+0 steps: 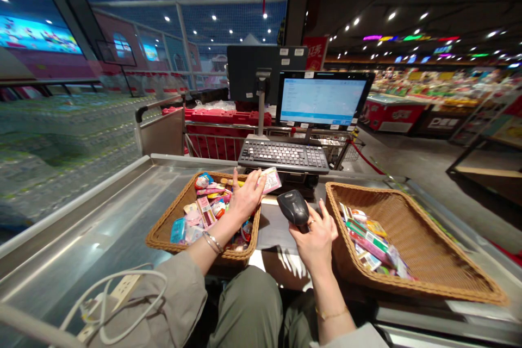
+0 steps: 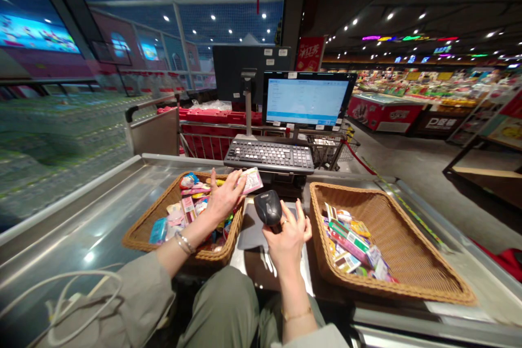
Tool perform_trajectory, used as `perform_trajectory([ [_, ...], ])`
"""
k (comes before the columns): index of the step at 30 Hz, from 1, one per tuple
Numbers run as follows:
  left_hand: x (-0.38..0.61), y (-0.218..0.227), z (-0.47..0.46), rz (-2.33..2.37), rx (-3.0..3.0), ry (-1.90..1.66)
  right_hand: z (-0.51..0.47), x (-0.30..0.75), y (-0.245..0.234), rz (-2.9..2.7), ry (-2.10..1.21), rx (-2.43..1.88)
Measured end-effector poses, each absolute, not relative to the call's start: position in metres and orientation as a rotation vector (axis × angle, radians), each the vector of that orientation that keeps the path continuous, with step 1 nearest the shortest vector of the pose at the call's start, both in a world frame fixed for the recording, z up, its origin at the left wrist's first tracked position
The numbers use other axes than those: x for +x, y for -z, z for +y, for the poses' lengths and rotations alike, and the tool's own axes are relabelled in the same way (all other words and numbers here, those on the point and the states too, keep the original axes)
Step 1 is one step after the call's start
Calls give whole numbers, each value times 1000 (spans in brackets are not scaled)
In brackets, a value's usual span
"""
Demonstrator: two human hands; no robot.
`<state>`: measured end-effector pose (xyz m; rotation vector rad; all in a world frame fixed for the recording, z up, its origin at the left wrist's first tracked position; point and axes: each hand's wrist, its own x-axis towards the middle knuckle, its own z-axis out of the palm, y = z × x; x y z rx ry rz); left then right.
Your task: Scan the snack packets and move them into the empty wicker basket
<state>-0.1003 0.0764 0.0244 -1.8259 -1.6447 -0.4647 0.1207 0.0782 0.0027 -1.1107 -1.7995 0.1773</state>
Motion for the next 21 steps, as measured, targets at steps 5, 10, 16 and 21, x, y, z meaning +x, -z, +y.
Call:
perform_trajectory([
  [5,-100,-24,77,-1645,-1824,464,77,121,-5,-1802,-190,-1103],
  [10,-100,-23,79,-1642,-1825,478,78,122,-3,-1812,-189,-1104],
  [16,-99,-24,81,-1627,-1810,474,78,123,-2,-1827,-167,-1089],
  [21,-98,-24,81,-1625,-1806,469,77,124,-3,-1843,-160,-1092],
])
